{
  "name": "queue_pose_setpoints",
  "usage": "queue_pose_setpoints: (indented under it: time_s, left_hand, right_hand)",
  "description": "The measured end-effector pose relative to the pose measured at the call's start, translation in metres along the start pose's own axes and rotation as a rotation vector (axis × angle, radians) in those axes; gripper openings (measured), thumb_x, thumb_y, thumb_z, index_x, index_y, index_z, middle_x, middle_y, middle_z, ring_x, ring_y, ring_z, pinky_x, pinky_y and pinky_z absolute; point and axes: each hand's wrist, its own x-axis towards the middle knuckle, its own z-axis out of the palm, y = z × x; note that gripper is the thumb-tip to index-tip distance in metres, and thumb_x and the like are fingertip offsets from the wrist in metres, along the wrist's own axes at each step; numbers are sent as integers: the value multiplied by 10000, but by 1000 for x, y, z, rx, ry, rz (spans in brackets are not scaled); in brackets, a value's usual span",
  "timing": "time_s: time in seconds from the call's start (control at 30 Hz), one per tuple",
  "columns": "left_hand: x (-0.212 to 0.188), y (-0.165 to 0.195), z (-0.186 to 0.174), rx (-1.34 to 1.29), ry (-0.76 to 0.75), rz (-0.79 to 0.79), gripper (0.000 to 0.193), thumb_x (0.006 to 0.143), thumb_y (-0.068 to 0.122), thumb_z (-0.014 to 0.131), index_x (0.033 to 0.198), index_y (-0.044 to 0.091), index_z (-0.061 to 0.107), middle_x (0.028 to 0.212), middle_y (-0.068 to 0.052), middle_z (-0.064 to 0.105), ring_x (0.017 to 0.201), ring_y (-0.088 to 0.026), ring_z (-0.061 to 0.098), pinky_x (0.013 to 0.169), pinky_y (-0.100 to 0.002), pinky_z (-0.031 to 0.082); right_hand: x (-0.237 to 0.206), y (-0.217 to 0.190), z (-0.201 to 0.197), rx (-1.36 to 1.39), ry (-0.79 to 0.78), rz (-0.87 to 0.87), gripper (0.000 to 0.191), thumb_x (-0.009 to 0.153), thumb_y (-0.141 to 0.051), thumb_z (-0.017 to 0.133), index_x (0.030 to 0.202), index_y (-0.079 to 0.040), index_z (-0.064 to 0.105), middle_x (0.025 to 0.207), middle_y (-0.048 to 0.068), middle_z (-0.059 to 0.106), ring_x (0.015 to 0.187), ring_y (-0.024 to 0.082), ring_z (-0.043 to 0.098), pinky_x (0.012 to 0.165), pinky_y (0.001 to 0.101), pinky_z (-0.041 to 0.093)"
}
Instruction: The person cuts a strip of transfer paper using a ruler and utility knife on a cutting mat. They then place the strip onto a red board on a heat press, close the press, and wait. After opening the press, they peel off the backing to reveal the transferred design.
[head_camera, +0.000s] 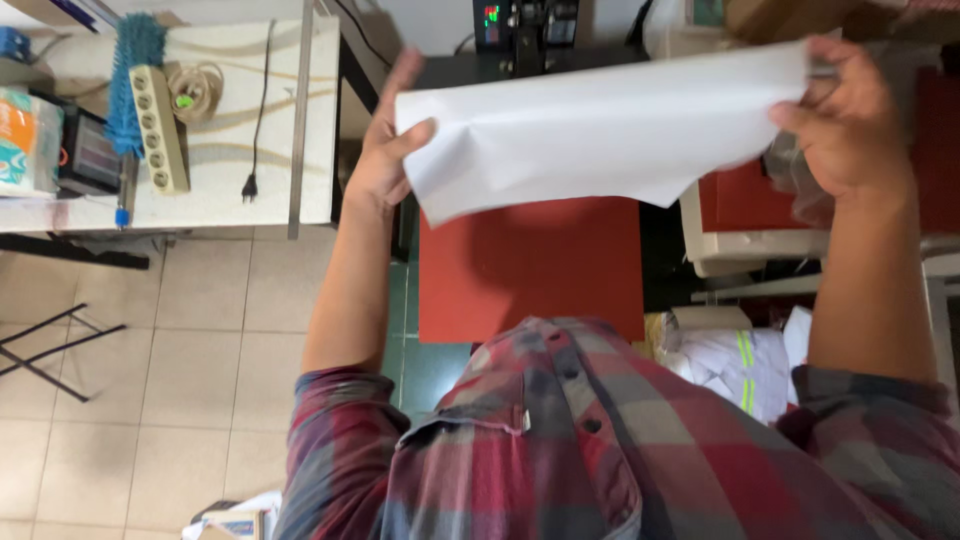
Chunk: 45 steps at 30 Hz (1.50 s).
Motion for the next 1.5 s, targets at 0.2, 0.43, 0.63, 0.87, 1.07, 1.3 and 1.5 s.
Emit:
queue_pose_setpoints:
  time_s: [0.2, 0.43, 0.63, 0.87, 1.07, 1.3, 1.5]
  left_hand:
    - [6, 13, 9, 220, 211, -228, 677, 959, 61, 723, 1578, 43, 450, 1288, -291, 624, 1072, -302, 634, 924, -438, 547]
    - [6, 16, 9, -38, 320, -312, 329, 987, 71, 693, 1262, -102, 633, 1256, -174, 693, 1144, -248, 698, 1048, -379, 603]
    - [50, 32, 12, 403, 90, -51, 505, 907, -16, 766, 1377, 3, 584, 1220, -110, 743, 1093, -158, 710, 974, -295, 589]
    - [45, 32, 5, 1092, -17, 42, 216, 955, 64, 838, 1157, 14, 781, 1021, -138, 721, 857, -164, 624, 767, -305, 548]
    - [40, 3, 11, 758, 15, -65, 417, 826, 47, 837, 1132, -11, 559, 967, -14, 662, 906, -107, 669, 810, -256, 581]
    - [36, -9, 12, 594, 143, -103, 188, 1111, 166, 668, 1078, -17, 691, 849, 21, 642, 751, -99, 552, 644, -302, 477]
    - [46, 17, 50, 1313, -281, 462, 282, 1119, 293, 674, 1006, 46, 598, 883, -166, 664, 819, -400, 642, 697, -466, 506]
  right_hand:
    - [10, 1, -29, 214, 42, 175, 633, 896, -16, 632, 1503, -113, 479, 1140, 75, 716, 1034, 167, 727, 903, 323, 630]
    - [6, 40, -53, 78, 78, 126, 124, 1105, 84, 729, 1158, 5, 650, 1151, 151, 718, 1031, 187, 714, 912, 320, 569]
    - [32, -22, -21, -247, 16, -125, 263, 956, -33, 770, 1205, -57, 688, 1200, 78, 711, 1084, 151, 698, 989, 303, 591]
    - [26, 0, 4, -631, 109, 47, 161, 1055, -80, 784, 1164, 2, 699, 1247, 110, 712, 1047, 165, 669, 936, 333, 569]
    - [36, 74, 25, -115, 249, 230, 280, 1024, -45, 765, 1281, -24, 656, 1242, 70, 741, 1140, 178, 699, 1023, 338, 554]
    - [24, 63, 45, -250, 271, 137, 966, 768, 2, 870, 1555, -25, 311, 1479, 197, 527, 1322, 277, 609, 1039, 415, 557]
    - [45, 38, 115, -853, -84, -449, 1203, 712, -183, 1033, 1628, -22, 270, 1631, 227, 383, 1481, 425, 423, 1209, 503, 385]
